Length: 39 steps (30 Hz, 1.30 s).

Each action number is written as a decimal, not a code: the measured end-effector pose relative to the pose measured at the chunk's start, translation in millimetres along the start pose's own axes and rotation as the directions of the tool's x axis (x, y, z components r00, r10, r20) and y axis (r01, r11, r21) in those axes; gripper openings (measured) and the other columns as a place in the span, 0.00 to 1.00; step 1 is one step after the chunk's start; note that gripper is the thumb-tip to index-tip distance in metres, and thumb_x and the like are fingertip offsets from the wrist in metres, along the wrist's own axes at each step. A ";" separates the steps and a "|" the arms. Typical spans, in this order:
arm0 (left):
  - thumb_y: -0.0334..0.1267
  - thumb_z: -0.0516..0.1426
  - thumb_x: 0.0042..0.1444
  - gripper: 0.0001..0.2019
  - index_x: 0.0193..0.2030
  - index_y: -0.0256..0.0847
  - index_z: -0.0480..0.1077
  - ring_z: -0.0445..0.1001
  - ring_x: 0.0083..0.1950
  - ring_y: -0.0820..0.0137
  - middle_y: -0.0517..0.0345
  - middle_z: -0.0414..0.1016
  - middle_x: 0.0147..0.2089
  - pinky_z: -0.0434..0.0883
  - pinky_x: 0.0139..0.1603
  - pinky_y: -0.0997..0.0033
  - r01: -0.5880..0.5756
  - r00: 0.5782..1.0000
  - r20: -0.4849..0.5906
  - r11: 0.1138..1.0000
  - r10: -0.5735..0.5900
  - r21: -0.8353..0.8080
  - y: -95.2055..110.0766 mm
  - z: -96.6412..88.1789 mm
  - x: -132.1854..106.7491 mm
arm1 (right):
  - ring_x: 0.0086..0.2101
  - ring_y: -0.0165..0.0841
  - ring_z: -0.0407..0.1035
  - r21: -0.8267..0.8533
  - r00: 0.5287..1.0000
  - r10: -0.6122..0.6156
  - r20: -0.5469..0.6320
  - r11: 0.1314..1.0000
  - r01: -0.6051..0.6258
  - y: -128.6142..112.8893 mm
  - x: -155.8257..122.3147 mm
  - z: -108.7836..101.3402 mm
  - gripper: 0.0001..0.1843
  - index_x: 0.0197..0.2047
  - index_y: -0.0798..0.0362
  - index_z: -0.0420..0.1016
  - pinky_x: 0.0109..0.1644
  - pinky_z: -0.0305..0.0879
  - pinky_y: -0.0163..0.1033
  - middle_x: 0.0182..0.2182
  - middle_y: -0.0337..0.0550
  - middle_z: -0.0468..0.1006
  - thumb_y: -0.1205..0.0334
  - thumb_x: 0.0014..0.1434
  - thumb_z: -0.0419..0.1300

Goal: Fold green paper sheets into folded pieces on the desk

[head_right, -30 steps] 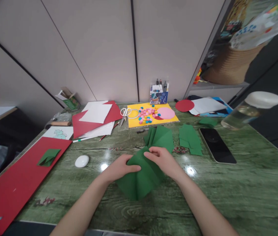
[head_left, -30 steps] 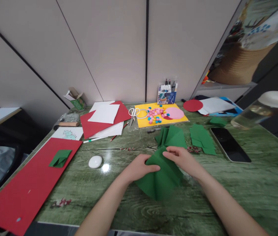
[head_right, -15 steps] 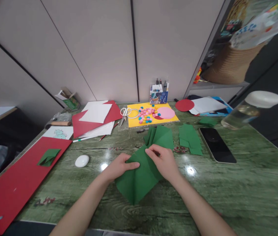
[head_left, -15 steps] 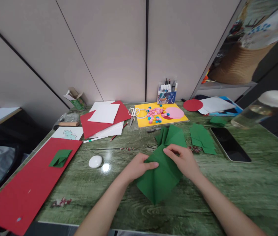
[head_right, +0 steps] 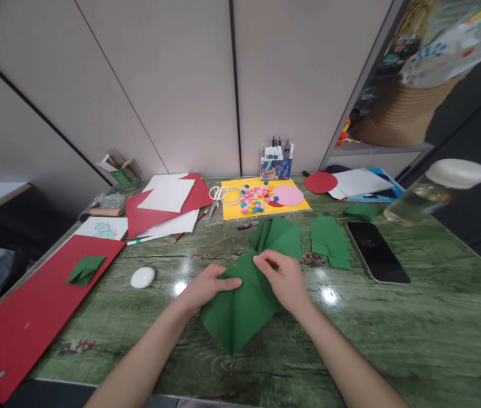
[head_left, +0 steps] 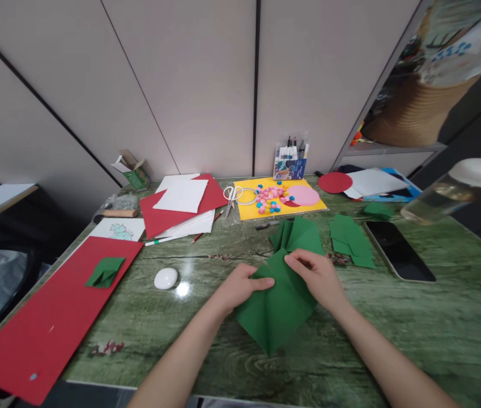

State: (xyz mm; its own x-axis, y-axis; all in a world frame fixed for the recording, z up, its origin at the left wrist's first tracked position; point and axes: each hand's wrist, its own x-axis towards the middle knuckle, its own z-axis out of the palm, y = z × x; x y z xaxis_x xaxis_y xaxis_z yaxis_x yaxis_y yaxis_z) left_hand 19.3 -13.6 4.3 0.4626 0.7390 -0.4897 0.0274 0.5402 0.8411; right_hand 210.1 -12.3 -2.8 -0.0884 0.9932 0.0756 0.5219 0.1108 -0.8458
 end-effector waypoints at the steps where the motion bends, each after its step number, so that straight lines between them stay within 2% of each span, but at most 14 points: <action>1: 0.44 0.64 0.39 0.14 0.27 0.32 0.76 0.73 0.27 0.68 0.52 0.78 0.29 0.69 0.34 0.68 0.000 1.000 -0.002 1.000 0.000 -0.003 -0.1 0.0 -0.1 | 0.23 0.29 0.56 0.005 1.000 0.001 -0.001 1.000 -0.001 0.3 0.3 0.4 0.18 0.23 0.53 0.67 0.27 0.50 0.34 0.19 0.35 0.62 0.51 0.58 0.52; 9: 0.42 0.64 0.40 0.12 0.27 0.33 0.76 0.73 0.27 0.69 0.53 0.78 0.28 0.69 0.33 0.70 -0.018 1.000 0.001 0.999 0.018 -0.036 -1.0 -0.3 -0.3 | 0.22 0.28 0.53 0.042 0.999 0.027 -0.021 0.999 -0.027 1.7 3.1 -0.5 0.18 0.22 0.53 0.65 0.25 0.48 0.34 0.18 0.35 0.58 0.50 0.57 0.51; 15: 0.42 0.62 0.44 0.12 0.30 0.33 0.76 0.74 0.29 0.68 0.52 0.78 0.31 0.70 0.34 0.69 -0.046 0.999 0.007 0.999 0.045 0.019 -0.8 -2.1 -0.1 | 0.20 0.26 0.49 0.092 0.979 0.067 0.195 0.992 -0.086 3.8 7.6 -4.4 0.21 0.19 0.52 0.54 0.22 0.45 0.33 0.16 0.32 0.51 0.48 0.56 0.51; 17: 0.40 0.63 0.43 0.12 0.33 0.34 0.75 0.74 0.31 0.67 0.53 0.78 0.33 0.70 0.35 0.69 -0.083 0.996 0.025 0.994 0.082 0.066 2.3 -3.1 -1.5 | 0.20 0.26 0.48 0.092 0.986 0.071 0.152 0.992 -0.086 4.6 8.4 -6.9 0.22 0.18 0.52 0.51 0.22 0.44 0.33 0.17 0.31 0.49 0.48 0.55 0.52; 21: 0.34 0.65 0.38 0.16 0.38 0.36 0.74 0.73 0.34 0.68 0.55 0.77 0.35 0.69 0.35 0.71 -0.174 0.984 0.056 0.977 0.169 0.124 7.9 -6.7 -2.3 | 0.20 0.26 0.48 0.128 0.997 0.078 0.014 0.989 -0.079 6.6 9.9 -16.2 0.21 0.20 0.52 0.55 0.22 0.44 0.33 0.17 0.32 0.50 0.47 0.55 0.52; 24: 0.35 0.64 0.40 0.12 0.34 0.35 0.74 0.71 0.30 0.71 0.58 0.75 0.30 0.67 0.30 0.74 -0.216 0.974 -0.031 0.966 0.222 0.145 7.5 -10.0 0.2 | 0.20 0.26 0.47 0.094 0.996 0.070 -0.056 0.993 -0.065 9.5 11.3 -23.2 0.20 0.20 0.52 0.56 0.23 0.44 0.33 0.17 0.32 0.50 0.47 0.55 0.53; 27: 0.38 0.64 0.40 0.10 0.25 0.34 0.71 0.65 0.24 0.75 0.62 0.70 0.22 0.60 0.23 0.79 -0.275 0.927 -0.186 0.927 0.326 0.256 5.0 -11.1 3.4 | 0.20 0.26 0.47 0.036 0.989 0.041 -0.142 0.999 -0.037 12.6 12.7 -26.8 0.21 0.19 0.52 0.55 0.23 0.43 0.33 0.17 0.31 0.49 0.48 0.55 0.53; 29: 0.39 0.65 0.38 0.11 0.24 0.34 0.70 0.65 0.24 0.75 0.63 0.69 0.21 0.59 0.22 0.79 -0.303 0.886 -0.274 0.915 0.374 0.267 3.6 -9.5 5.5 | 0.21 0.26 0.47 0.030 0.985 0.025 -0.172 0.999 -0.020 13.8 13.4 -26.9 0.21 0.20 0.52 0.54 0.24 0.44 0.34 0.18 0.32 0.48 0.49 0.56 0.53; 33: 0.39 0.63 0.42 0.14 0.36 0.36 0.71 0.71 0.33 0.71 0.57 0.75 0.32 0.67 0.35 0.73 -0.439 0.825 -0.386 0.898 0.414 0.023 -0.1 -2.3 11.3 | 0.21 0.27 0.48 0.058 0.969 0.041 -0.243 0.998 -0.027 13.0 12.7 -21.0 0.21 0.21 0.52 0.52 0.25 0.45 0.33 0.18 0.32 0.49 0.50 0.58 0.51; 35: 0.41 0.60 0.47 0.12 0.37 0.36 0.71 0.70 0.33 0.71 0.57 0.74 0.33 0.66 0.36 0.73 -0.492 0.794 -0.419 0.870 0.441 -0.016 -3.2 1.0 14.4 | 0.22 0.27 0.48 0.071 0.953 0.049 -0.298 0.997 -0.029 11.6 11.2 -15.7 0.20 0.21 0.52 0.51 0.25 0.45 0.33 0.18 0.32 0.49 0.50 0.59 0.50; 37: 0.43 0.58 0.50 0.10 0.32 0.37 0.69 0.66 0.28 0.74 0.61 0.69 0.27 0.63 0.31 0.76 -0.504 0.737 -0.488 0.861 0.468 0.066 -6.5 3.3 15.7 | 0.21 0.27 0.48 0.063 0.941 0.045 -0.336 0.998 -0.025 9.9 9.0 -10.7 0.20 0.21 0.52 0.51 0.25 0.45 0.34 0.18 0.32 0.49 0.51 0.59 0.50; 39: 0.44 0.56 0.52 0.12 0.26 0.38 0.64 0.59 0.25 0.76 0.65 0.61 0.23 0.57 0.26 0.78 -0.485 0.646 -0.557 0.844 0.522 0.229 -9.0 5.4 14.0 | 0.21 0.26 0.48 0.048 0.931 0.038 -0.364 0.999 -0.022 7.8 6.2 -7.0 0.20 0.21 0.52 0.51 0.24 0.44 0.34 0.18 0.31 0.49 0.51 0.59 0.50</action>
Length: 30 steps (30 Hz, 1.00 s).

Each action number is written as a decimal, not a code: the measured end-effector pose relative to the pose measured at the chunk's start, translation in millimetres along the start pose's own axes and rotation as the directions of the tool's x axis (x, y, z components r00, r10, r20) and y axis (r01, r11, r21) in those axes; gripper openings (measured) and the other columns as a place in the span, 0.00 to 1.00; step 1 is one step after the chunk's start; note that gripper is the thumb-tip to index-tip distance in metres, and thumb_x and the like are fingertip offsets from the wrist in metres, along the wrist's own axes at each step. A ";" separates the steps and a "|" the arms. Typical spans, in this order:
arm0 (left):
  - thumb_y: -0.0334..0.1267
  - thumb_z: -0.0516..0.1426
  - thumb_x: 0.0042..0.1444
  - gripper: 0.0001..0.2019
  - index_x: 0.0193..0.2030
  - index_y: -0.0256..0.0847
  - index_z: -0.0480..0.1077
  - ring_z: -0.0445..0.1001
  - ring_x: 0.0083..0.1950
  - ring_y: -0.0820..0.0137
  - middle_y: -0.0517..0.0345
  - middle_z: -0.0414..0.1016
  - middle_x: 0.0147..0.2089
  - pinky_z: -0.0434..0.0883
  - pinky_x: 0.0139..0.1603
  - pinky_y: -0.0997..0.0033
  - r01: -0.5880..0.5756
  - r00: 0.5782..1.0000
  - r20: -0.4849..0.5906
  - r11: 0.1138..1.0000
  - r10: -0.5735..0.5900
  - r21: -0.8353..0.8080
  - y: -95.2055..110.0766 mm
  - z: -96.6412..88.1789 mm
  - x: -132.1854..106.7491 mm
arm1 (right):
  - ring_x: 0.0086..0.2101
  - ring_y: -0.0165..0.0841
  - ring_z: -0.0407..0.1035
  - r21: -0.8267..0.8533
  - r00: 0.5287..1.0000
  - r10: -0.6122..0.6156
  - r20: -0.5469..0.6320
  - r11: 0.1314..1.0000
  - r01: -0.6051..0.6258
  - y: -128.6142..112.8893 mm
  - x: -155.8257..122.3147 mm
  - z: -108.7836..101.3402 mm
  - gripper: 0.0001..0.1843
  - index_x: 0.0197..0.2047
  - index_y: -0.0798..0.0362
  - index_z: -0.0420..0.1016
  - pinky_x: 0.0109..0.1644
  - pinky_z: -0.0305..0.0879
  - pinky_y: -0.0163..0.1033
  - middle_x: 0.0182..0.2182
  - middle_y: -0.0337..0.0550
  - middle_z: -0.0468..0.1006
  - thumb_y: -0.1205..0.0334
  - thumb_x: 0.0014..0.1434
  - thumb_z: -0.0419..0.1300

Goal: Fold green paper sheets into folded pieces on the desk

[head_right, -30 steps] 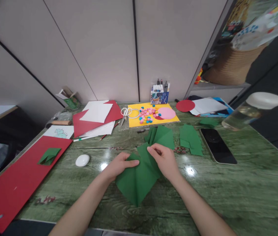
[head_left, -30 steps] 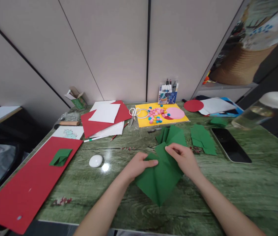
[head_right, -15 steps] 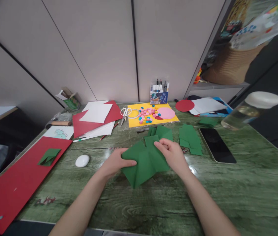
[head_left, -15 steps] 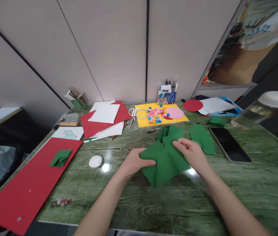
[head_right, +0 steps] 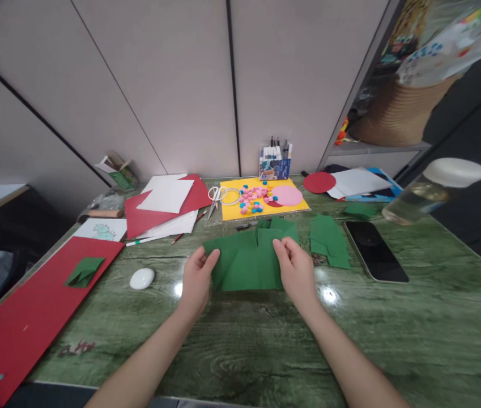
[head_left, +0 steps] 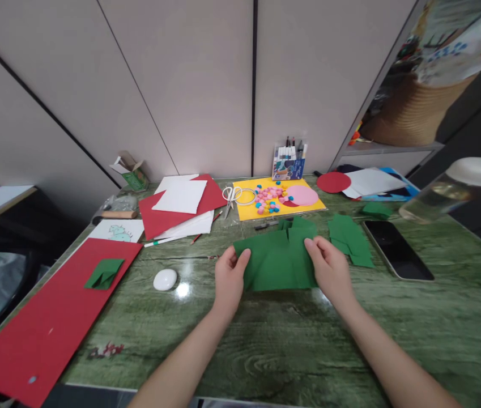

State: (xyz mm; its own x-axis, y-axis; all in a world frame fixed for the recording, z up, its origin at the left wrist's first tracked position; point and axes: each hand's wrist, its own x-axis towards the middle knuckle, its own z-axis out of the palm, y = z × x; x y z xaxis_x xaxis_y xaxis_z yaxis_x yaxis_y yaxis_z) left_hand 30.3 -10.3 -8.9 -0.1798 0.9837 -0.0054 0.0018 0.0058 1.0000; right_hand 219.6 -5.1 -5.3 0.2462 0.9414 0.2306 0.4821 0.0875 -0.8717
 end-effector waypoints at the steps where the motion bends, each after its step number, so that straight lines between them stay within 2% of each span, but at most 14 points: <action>1: 0.44 0.56 0.52 0.13 0.24 0.38 0.61 0.56 0.24 0.77 0.66 0.57 0.21 0.55 0.25 0.78 -0.046 0.998 -0.044 0.996 0.050 0.080 0.6 -0.3 -2.4 | 0.20 0.26 0.48 -0.004 1.000 -0.003 -0.016 1.000 0.003 -1.2 -2.0 0.5 0.20 0.21 0.52 0.51 0.24 0.44 0.34 0.17 0.31 0.48 0.51 0.60 0.50; 4: 0.43 0.53 0.55 0.17 0.21 0.39 0.53 0.52 0.23 0.77 0.67 0.50 0.20 0.51 0.24 0.77 -0.143 0.977 -0.118 0.958 0.177 0.250 5.0 -1.5 -10.5 | 0.20 0.26 0.48 -0.008 0.998 -0.017 -0.059 1.000 0.017 -5.5 -7.9 0.1 0.20 0.21 0.52 0.51 0.24 0.44 0.34 0.17 0.31 0.48 0.52 0.60 0.50; 9: 0.40 0.52 0.56 0.15 0.21 0.40 0.53 0.52 0.23 0.76 0.67 0.51 0.20 0.51 0.24 0.76 -0.202 0.957 -0.136 0.924 0.257 0.324 10.4 -2.5 -16.2 | 0.19 0.26 0.47 -0.064 0.991 -0.068 -0.118 0.996 0.061 -11.4 -14.9 -2.3 0.19 0.21 0.51 0.52 0.23 0.43 0.34 0.16 0.31 0.48 0.53 0.59 0.51; 17: 0.42 0.51 0.58 0.11 0.27 0.40 0.62 0.58 0.26 0.75 0.65 0.59 0.23 0.55 0.27 0.76 -0.189 0.968 -0.108 0.942 0.226 0.277 12.5 -2.9 -16.8 | 0.18 0.27 0.47 -0.098 0.991 -0.083 -0.107 0.993 0.072 -15.8 -15.4 -3.3 0.18 0.22 0.51 0.53 0.23 0.44 0.35 0.16 0.31 0.48 0.52 0.60 0.50; 30: 0.41 0.50 0.58 0.10 0.28 0.39 0.63 0.61 0.28 0.75 0.64 0.61 0.25 0.56 0.28 0.77 -0.190 0.971 -0.093 0.948 0.220 0.254 14.2 -2.0 -19.4 | 0.19 0.27 0.47 -0.083 0.990 -0.063 -0.128 0.995 0.052 -15.1 -15.7 -2.6 0.19 0.21 0.51 0.53 0.25 0.44 0.35 0.16 0.32 0.49 0.53 0.59 0.50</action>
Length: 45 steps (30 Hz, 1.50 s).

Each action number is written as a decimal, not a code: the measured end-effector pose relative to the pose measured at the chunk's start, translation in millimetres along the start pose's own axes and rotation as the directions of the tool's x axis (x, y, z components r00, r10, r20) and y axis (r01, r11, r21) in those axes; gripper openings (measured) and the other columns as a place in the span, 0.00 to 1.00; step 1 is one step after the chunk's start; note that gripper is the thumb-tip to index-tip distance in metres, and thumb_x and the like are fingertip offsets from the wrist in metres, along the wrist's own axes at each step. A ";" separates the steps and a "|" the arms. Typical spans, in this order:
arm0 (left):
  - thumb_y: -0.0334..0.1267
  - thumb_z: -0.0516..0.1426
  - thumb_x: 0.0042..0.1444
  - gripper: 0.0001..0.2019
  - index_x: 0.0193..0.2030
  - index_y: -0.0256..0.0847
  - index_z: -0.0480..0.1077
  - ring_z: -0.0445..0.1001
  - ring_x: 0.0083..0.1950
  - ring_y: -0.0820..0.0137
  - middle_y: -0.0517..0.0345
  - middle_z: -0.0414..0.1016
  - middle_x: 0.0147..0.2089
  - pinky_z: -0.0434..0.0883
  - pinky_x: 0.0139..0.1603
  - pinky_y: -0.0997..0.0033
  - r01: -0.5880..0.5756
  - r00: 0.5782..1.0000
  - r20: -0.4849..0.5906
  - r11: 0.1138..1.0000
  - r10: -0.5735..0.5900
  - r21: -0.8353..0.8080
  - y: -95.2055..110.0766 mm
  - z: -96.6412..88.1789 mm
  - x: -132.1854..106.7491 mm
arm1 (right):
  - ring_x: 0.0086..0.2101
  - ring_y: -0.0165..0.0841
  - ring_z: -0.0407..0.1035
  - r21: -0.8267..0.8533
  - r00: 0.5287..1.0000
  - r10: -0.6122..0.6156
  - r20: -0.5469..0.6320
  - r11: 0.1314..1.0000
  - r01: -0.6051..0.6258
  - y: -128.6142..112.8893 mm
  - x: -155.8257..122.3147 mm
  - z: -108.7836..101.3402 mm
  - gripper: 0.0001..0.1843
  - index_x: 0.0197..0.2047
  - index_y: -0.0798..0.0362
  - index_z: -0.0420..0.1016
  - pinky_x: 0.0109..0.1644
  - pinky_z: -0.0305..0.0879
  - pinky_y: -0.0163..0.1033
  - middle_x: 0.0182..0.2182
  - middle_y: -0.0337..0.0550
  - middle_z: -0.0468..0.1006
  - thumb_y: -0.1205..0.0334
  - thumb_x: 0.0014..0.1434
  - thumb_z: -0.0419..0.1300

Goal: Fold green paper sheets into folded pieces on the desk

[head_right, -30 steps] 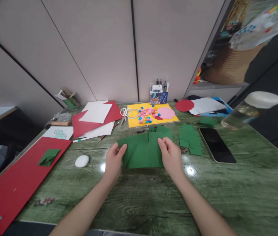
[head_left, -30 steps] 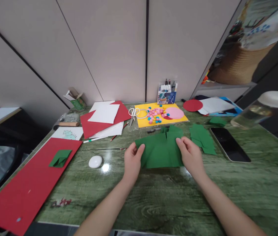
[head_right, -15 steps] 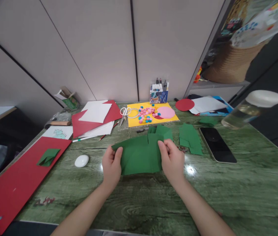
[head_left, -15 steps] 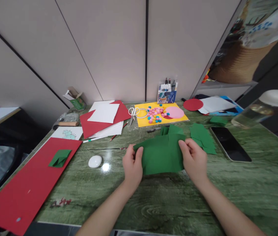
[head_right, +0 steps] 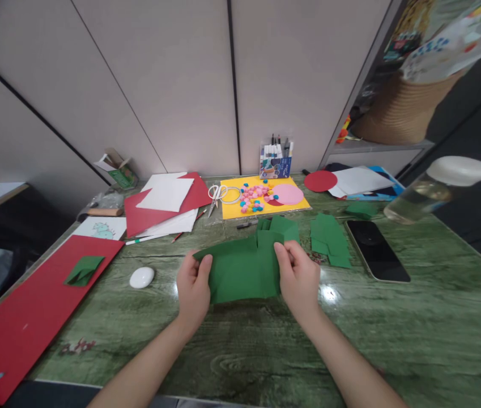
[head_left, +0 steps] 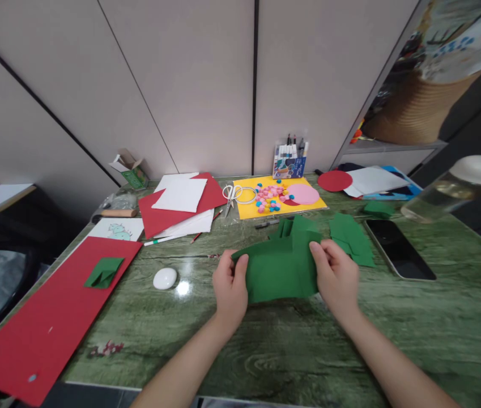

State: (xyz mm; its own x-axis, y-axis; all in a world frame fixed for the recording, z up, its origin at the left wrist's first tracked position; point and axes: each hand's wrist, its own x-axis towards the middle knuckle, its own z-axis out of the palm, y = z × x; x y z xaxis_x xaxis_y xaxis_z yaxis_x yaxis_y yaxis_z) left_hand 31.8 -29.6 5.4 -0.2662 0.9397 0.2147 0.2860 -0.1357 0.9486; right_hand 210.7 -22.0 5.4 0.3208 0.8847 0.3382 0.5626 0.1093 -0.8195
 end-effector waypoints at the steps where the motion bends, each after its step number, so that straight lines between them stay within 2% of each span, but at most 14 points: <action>1: 0.41 0.50 0.58 0.10 0.28 0.39 0.62 0.61 0.28 0.75 0.64 0.61 0.24 0.56 0.29 0.77 0.001 1.000 0.000 1.000 -0.001 -0.003 -0.1 0.0 0.0 | 0.19 0.27 0.47 0.000 1.000 0.002 -0.003 1.000 -0.002 0.4 0.3 -0.1 0.19 0.21 0.51 0.53 0.25 0.44 0.35 0.16 0.32 0.49 0.53 0.59 0.50; 9: 0.43 0.51 0.58 0.11 0.28 0.40 0.61 0.58 0.27 0.75 0.65 0.58 0.24 0.56 0.29 0.77 0.020 1.000 -0.008 1.000 -0.020 -0.007 -1.6 -1.2 3.4 | 0.20 0.27 0.48 0.030 0.999 0.040 -0.001 0.999 -0.040 4.5 6.2 -2.5 0.18 0.22 0.51 0.55 0.25 0.45 0.35 0.17 0.32 0.50 0.52 0.59 0.50; 14: 0.44 0.51 0.57 0.11 0.28 0.39 0.63 0.59 0.27 0.74 0.65 0.59 0.24 0.56 0.28 0.77 0.042 0.999 0.032 0.999 -0.041 -0.024 -2.3 -0.3 8.6 | 0.20 0.28 0.51 0.171 0.983 0.068 0.169 0.980 -0.097 9.5 12.9 -1.1 0.20 0.21 0.52 0.60 0.23 0.46 0.34 0.16 0.33 0.54 0.47 0.57 0.51; 17: 0.42 0.49 0.59 0.10 0.33 0.39 0.66 0.63 0.30 0.73 0.63 0.65 0.27 0.59 0.32 0.77 0.024 0.998 0.051 0.999 -0.022 -0.047 -1.3 -0.5 10.6 | 0.19 0.28 0.52 0.260 0.954 0.099 0.284 0.950 -0.175 11.4 14.1 2.0 0.19 0.22 0.51 0.63 0.21 0.46 0.34 0.15 0.33 0.58 0.45 0.53 0.55; 19: 0.40 0.48 0.59 0.09 0.35 0.40 0.67 0.65 0.35 0.72 0.61 0.68 0.31 0.61 0.37 0.77 0.003 0.999 0.042 0.999 -0.001 -0.045 -0.6 -0.7 11.2 | 0.19 0.29 0.54 0.292 0.942 0.109 0.316 0.934 -0.206 10.9 13.0 4.5 0.18 0.24 0.51 0.65 0.21 0.48 0.34 0.15 0.33 0.61 0.45 0.52 0.56; 22: 0.39 0.47 0.60 0.09 0.38 0.41 0.67 0.67 0.39 0.71 0.59 0.70 0.36 0.61 0.41 0.76 -0.015 1.000 0.008 1.000 0.015 -0.027 -1.0 -0.7 11.3 | 0.20 0.30 0.56 0.291 0.953 0.109 0.282 0.937 -0.193 7.9 9.1 7.8 0.16 0.26 0.52 0.66 0.22 0.50 0.34 0.17 0.35 0.64 0.47 0.52 0.56; 25: 0.39 0.47 0.60 0.09 0.39 0.41 0.67 0.68 0.40 0.70 0.58 0.71 0.37 0.62 0.42 0.75 -0.025 0.999 -0.040 1.000 0.026 0.010 -3.7 -0.4 11.0 | 0.21 0.29 0.57 0.239 0.970 0.095 0.224 0.959 -0.150 4.1 2.5 9.0 0.15 0.26 0.52 0.65 0.22 0.50 0.34 0.18 0.36 0.64 0.49 0.55 0.54; 32: 0.40 0.47 0.60 0.10 0.38 0.41 0.68 0.70 0.37 0.70 0.57 0.72 0.35 0.63 0.39 0.74 -0.064 0.994 -0.092 0.997 0.067 0.039 -7.6 -0.7 10.5 | 0.18 0.26 0.49 0.060 0.993 0.044 0.112 0.997 -0.051 2.1 -8.6 6.3 0.18 0.21 0.51 0.55 0.21 0.45 0.34 0.14 0.31 0.54 0.50 0.57 0.52; 36: 0.40 0.47 0.60 0.10 0.38 0.40 0.68 0.69 0.37 0.70 0.57 0.72 0.35 0.63 0.39 0.74 -0.069 0.992 -0.099 0.997 0.073 0.044 -7.5 -1.1 10.5 | 0.18 0.26 0.48 0.012 0.996 0.012 0.092 1.000 -0.013 1.0 -9.2 5.5 0.18 0.22 0.51 0.56 0.21 0.46 0.33 0.14 0.31 0.55 0.51 0.58 0.51; 41: 0.39 0.47 0.60 0.10 0.38 0.41 0.68 0.70 0.37 0.70 0.58 0.72 0.35 0.63 0.39 0.75 -0.086 0.991 -0.099 0.994 0.092 0.061 -6.7 -1.5 10.4 | 0.18 0.26 0.47 -0.028 0.998 -0.014 0.067 0.999 0.016 -0.1 -9.0 5.8 0.20 0.20 0.50 0.51 0.22 0.45 0.33 0.14 0.31 0.51 0.52 0.57 0.51; 45: 0.39 0.47 0.60 0.10 0.38 0.41 0.68 0.70 0.37 0.70 0.58 0.73 0.35 0.63 0.38 0.75 -0.081 0.991 -0.103 0.995 0.087 0.059 -5.9 -0.8 9.3 | 0.17 0.26 0.47 -0.044 0.997 -0.015 0.072 0.999 0.018 0.4 -9.7 6.8 0.19 0.21 0.51 0.52 0.22 0.45 0.33 0.14 0.31 0.52 0.52 0.58 0.51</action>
State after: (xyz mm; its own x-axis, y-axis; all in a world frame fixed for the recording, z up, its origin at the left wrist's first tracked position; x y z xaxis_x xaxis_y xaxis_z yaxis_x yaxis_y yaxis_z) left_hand 26.9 -20.3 2.0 -0.3342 0.8869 0.3189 0.3603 -0.1925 0.9128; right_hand 202.6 -27.4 -1.4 0.2562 0.9134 0.3163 0.6011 0.1057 -0.7922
